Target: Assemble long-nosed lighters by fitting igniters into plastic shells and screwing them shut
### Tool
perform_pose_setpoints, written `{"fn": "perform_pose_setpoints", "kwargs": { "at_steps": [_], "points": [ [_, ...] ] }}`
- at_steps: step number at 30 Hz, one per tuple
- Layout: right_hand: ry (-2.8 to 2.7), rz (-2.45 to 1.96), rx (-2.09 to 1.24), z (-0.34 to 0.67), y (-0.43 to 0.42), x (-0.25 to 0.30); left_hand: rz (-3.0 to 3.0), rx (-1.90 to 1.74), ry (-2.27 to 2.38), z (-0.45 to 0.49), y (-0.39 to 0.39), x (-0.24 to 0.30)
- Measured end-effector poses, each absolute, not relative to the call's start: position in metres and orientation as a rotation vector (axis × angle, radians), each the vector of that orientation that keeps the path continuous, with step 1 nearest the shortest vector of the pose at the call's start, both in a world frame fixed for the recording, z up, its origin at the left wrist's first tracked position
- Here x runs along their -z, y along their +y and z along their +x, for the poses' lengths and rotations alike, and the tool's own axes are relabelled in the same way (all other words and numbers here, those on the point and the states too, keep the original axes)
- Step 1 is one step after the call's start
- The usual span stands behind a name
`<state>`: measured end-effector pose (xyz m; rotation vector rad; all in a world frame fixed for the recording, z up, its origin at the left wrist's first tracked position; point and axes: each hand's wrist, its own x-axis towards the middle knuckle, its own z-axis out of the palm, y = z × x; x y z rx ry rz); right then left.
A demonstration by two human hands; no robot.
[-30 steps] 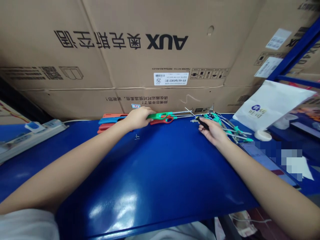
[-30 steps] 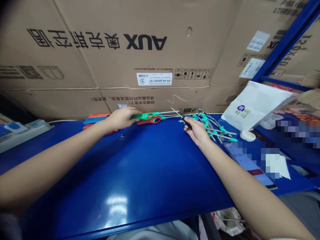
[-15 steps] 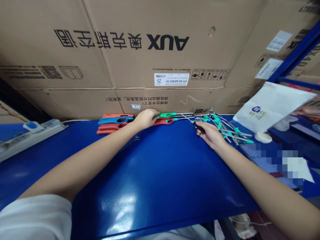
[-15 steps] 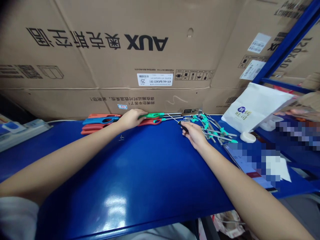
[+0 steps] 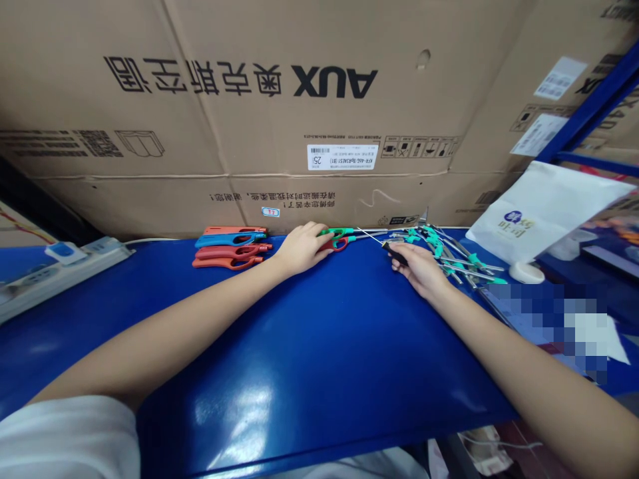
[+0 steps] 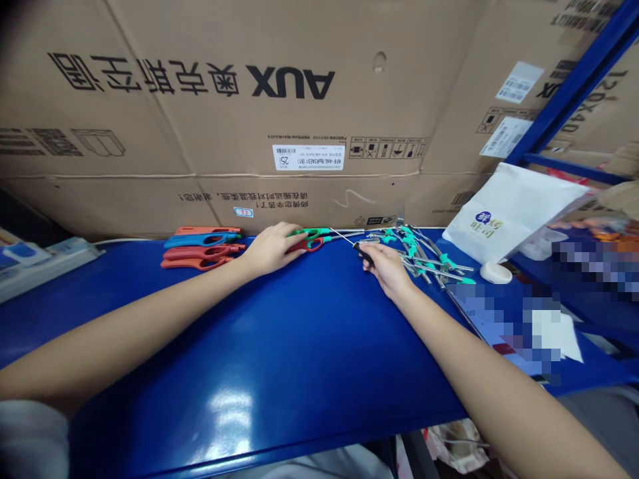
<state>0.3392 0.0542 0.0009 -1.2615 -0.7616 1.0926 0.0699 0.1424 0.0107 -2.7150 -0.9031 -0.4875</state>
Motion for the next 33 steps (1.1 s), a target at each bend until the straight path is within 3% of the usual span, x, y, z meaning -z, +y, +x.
{"fn": "perform_pose_setpoints", "kwargs": {
  "at_steps": [25,33],
  "points": [
    [-0.972,-1.424,-0.950,0.347,0.057,0.000,-2.768,0.421,-0.803,0.053,0.142,-0.014],
    [-1.440,-1.765,-0.521,0.358,0.053,-0.005,-2.793,0.410,-0.810,0.059,0.133,-0.011]
  ]
}}
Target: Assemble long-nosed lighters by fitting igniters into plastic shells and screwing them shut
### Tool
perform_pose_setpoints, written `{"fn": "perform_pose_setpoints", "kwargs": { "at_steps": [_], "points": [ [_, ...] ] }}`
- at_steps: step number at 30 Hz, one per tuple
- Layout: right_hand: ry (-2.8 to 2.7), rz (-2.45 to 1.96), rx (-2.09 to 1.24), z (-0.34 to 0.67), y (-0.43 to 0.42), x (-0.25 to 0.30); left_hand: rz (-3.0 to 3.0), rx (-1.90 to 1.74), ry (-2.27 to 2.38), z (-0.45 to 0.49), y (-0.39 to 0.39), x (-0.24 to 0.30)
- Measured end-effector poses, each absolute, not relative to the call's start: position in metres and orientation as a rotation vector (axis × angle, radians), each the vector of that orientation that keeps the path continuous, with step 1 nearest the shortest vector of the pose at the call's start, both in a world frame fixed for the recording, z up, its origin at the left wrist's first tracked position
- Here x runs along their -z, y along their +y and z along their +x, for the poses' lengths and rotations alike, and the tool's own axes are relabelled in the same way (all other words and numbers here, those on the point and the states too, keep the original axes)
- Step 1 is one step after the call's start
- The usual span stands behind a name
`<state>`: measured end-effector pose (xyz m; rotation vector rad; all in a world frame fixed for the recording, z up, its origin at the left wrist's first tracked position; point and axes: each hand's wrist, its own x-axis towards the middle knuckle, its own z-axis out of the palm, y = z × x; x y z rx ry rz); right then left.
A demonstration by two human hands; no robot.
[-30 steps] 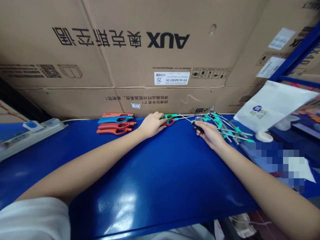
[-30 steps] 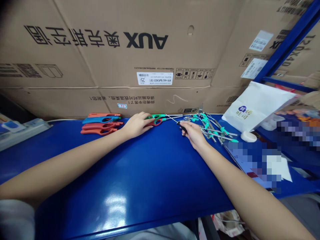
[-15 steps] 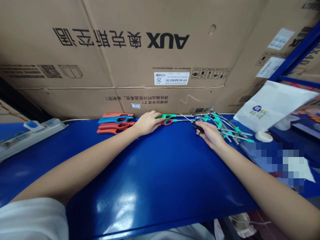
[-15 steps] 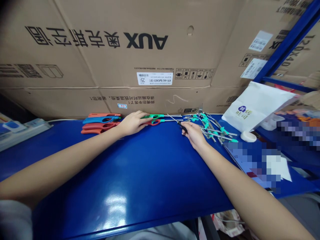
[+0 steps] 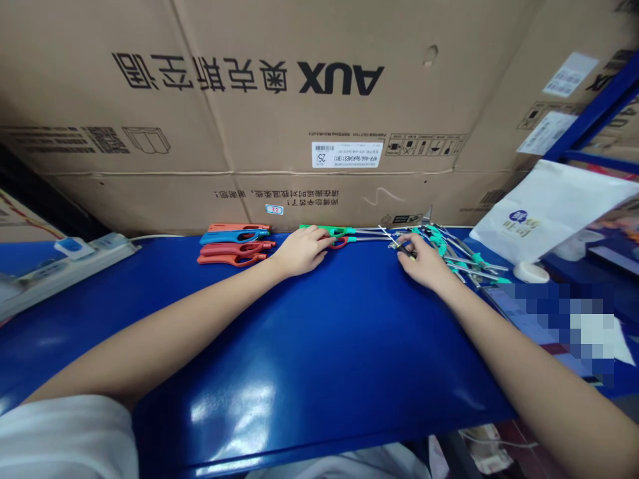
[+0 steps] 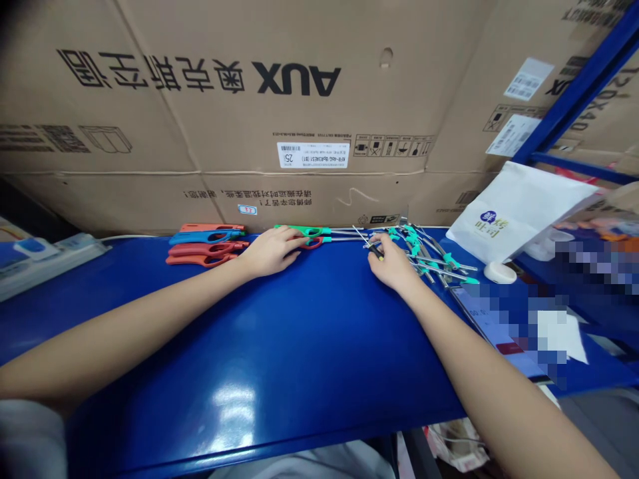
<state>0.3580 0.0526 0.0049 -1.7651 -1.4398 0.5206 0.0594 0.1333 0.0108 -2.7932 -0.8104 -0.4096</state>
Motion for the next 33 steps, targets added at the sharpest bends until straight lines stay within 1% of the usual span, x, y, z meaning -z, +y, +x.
{"fn": "perform_pose_setpoints", "kwargs": {
  "at_steps": [4,11,17,23,33],
  "points": [
    [-1.680,-1.912,-0.279,0.362,0.048,-0.009,-2.802,0.416,-0.844,0.061,0.135,-0.010],
    [-1.891,-2.134,-0.092,0.369,0.047,-0.009,-2.810,0.417,-0.866,0.065,0.136,-0.009],
    [-1.926,-2.246,0.001,0.376,0.045,-0.013,-2.804,0.414,-0.895,0.068,0.130,-0.011],
    [-2.037,-2.187,-0.032,0.375,0.042,-0.022,-2.789,0.423,-0.913,0.060,0.111,-0.020],
    [-1.918,-2.340,0.054,0.382,0.043,-0.022,-2.717,0.467,-1.069,-0.003,0.085,-0.035]
  ]
}}
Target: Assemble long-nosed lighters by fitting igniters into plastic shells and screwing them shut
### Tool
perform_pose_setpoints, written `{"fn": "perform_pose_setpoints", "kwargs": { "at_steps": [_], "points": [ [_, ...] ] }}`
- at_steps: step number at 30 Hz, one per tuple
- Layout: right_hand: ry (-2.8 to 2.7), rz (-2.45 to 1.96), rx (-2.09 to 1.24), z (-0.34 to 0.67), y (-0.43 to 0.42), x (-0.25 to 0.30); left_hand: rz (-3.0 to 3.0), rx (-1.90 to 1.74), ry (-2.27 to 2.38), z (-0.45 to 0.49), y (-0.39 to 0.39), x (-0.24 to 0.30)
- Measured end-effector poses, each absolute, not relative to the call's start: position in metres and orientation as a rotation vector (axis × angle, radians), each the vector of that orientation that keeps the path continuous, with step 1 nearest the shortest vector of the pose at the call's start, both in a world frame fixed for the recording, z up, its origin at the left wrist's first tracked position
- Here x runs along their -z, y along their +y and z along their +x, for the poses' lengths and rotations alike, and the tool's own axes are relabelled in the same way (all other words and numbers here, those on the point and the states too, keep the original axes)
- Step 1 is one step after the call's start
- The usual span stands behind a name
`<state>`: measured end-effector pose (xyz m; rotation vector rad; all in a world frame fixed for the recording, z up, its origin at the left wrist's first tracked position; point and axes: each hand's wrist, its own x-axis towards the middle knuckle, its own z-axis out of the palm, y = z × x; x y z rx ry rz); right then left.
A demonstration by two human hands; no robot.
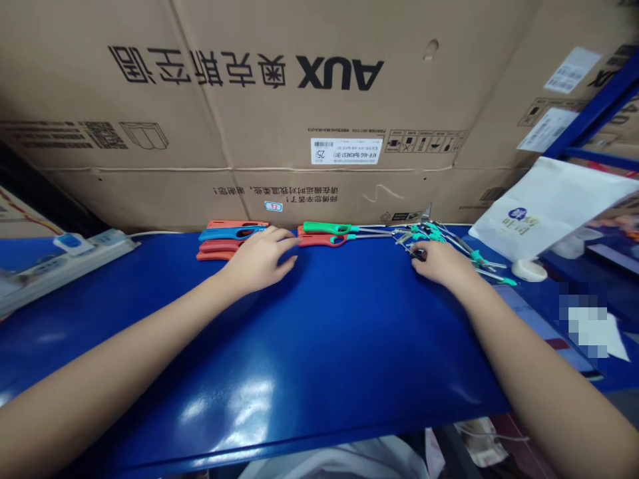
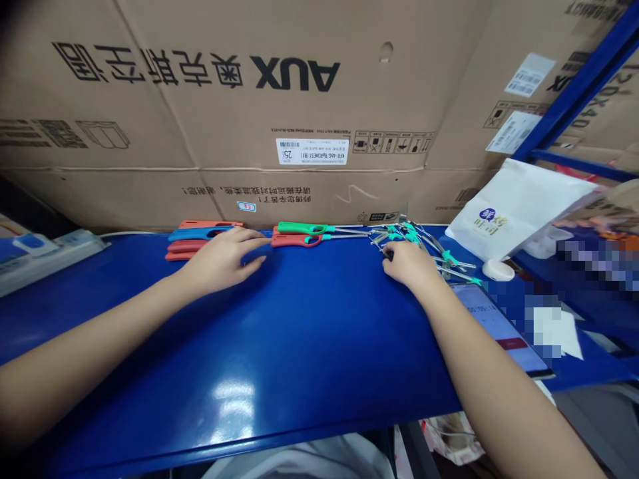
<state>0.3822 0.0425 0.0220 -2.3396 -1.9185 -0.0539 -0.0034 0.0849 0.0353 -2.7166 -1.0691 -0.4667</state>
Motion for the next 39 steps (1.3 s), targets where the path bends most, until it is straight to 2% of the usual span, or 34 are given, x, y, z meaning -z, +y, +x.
{"fn": "perform_pose_setpoints", "kwargs": {
  "at_steps": [5,15,21,26,33,39],
  "points": [
    [-1.932,-2.309,0.060,0.376,0.042,-0.021,-2.671,0.551,-1.244,-0.050,0.074,-0.039],
    [-1.991,-2.221,0.118,0.381,0.044,-0.011,-2.500,0.444,-1.436,-0.098,0.078,-0.028],
    [-2.069,-1.950,0.211,0.370,0.044,-0.014,-2.442,0.434,-1.427,-0.100,0.079,-0.023],
    [-2.212,-1.509,0.174,0.350,0.038,-0.010,-2.502,0.494,-1.332,-0.106,0.085,-0.021],
    [-2.310,-1.099,0.000,0.319,0.022,-0.012,-2.677,0.583,-1.037,-0.070,0.055,-0.039],
    [-2.474,-0.848,-0.325,0.286,-0.005,-0.018,-3.118,0.635,-0.847,-0.010,0.002,-0.015]
  ]
}}
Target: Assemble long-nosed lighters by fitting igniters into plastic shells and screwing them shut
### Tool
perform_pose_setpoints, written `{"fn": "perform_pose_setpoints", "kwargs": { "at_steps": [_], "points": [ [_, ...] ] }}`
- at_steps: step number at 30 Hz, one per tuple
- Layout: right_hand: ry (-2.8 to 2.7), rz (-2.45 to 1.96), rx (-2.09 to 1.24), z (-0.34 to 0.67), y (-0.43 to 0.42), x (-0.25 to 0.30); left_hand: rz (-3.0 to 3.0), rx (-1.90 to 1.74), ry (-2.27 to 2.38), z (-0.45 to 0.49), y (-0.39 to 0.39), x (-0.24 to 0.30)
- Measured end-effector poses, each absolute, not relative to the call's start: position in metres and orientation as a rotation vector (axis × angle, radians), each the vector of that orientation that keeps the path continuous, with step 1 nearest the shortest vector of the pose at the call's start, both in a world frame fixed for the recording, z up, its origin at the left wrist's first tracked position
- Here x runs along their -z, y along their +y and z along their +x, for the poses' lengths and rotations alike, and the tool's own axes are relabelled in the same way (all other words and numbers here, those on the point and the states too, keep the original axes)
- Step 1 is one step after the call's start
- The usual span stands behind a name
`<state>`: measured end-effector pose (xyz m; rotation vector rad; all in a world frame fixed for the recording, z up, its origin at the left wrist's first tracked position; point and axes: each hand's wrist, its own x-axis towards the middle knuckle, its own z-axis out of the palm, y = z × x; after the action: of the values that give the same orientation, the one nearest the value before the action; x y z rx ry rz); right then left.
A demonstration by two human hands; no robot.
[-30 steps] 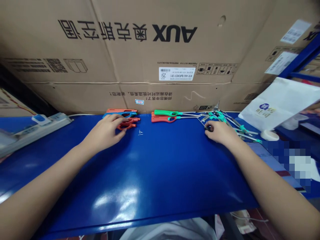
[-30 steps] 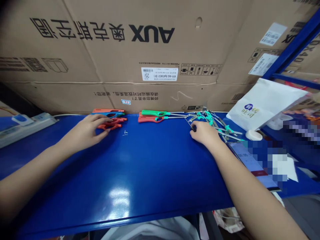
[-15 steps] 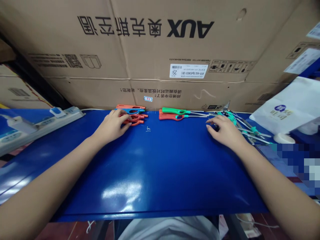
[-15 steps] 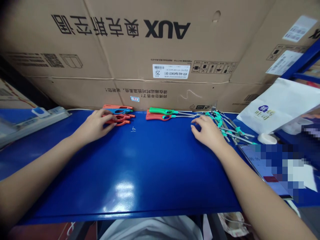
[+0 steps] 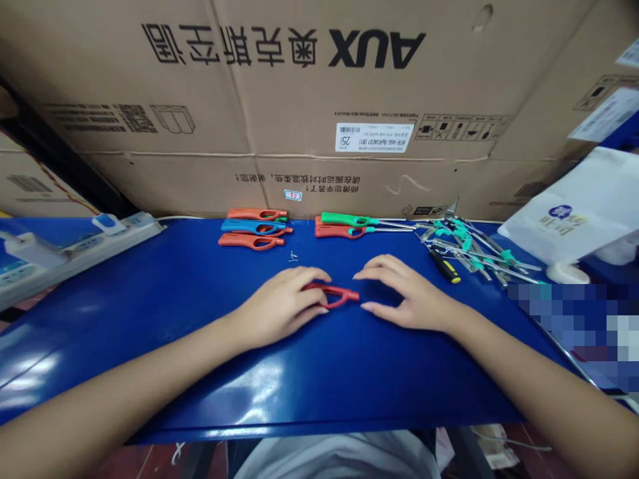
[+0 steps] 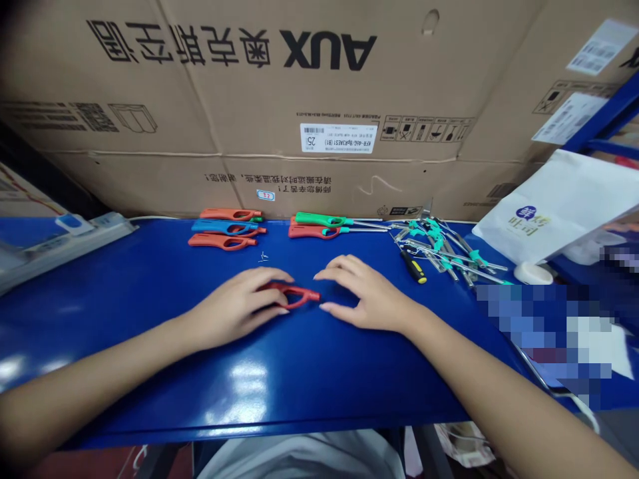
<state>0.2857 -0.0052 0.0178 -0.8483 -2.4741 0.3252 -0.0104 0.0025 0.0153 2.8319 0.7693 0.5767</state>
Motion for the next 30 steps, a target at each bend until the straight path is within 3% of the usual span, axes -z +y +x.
{"fn": "perform_pose_setpoints", "kwargs": {
  "at_steps": [11,30],
  "points": [
    [-2.652,-0.789,-0.538,0.283,-0.005,-0.011,2.632,-0.609,0.775,-0.006,0.000,-0.002],
    [-2.533,-0.821,-0.519,0.290,-0.002,-0.012,2.303,-0.779,0.944,-0.006,0.009,0.007]
  ]
}}
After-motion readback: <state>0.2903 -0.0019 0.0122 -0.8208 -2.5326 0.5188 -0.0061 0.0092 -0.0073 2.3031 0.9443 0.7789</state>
